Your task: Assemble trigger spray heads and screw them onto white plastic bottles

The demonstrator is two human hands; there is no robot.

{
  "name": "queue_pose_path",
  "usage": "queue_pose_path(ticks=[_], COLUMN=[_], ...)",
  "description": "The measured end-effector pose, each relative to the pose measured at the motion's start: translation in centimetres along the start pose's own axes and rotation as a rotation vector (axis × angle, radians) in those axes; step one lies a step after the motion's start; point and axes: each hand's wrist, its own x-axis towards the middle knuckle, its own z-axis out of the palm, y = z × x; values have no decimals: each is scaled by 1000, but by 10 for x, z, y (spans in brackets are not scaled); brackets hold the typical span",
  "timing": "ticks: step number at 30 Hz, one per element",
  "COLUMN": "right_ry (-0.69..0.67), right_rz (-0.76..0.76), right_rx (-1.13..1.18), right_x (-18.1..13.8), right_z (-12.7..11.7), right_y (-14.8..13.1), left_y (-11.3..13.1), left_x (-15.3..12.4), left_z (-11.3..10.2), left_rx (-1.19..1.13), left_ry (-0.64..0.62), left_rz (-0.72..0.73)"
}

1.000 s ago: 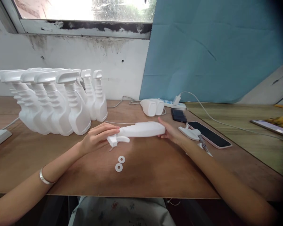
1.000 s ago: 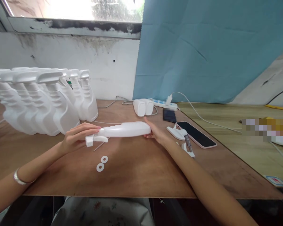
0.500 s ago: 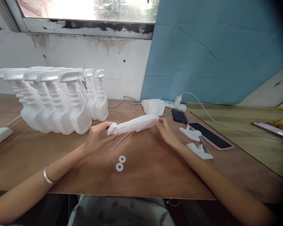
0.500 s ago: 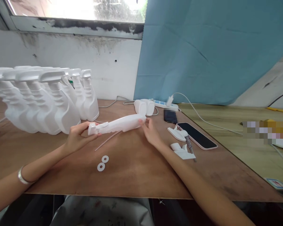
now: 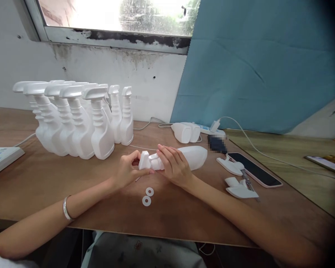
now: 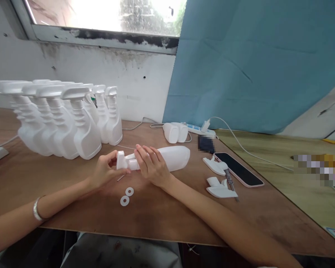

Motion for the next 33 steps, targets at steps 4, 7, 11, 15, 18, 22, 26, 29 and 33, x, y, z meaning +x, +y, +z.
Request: queue_pose_path(ticks=[4,7,11,15,18,22,26,29,33], right_ry=[46,141,179,220,228,208,183,184,186], right_rz=[49,172,373,512,620,840,986,995,936], right_rx=[-6,4,134,301,420,523,550,588,609], right_x=[14,31,65,100,118,129,132,134,140], right_z=[-1,-7,-5,24,57,98,123,132,138], right_y=[15,34,63,82,87,88,87,86,87], left_y=[2,-1,-13,-20,-18,-13,-13,-13,-12], left_x=[5,9,8,3,4,9,10,9,8], left_z=[-3,-6,-6,-6,-6,-7,-7,-7,-7], left_rx=[-175,-129,384,739,827,895,953,968,985], left_ry=[23,-17,-289,-479,-483,-459,-417,-407,-415], left_rz=[-26,-62,-60,112,167,155,126,123,134])
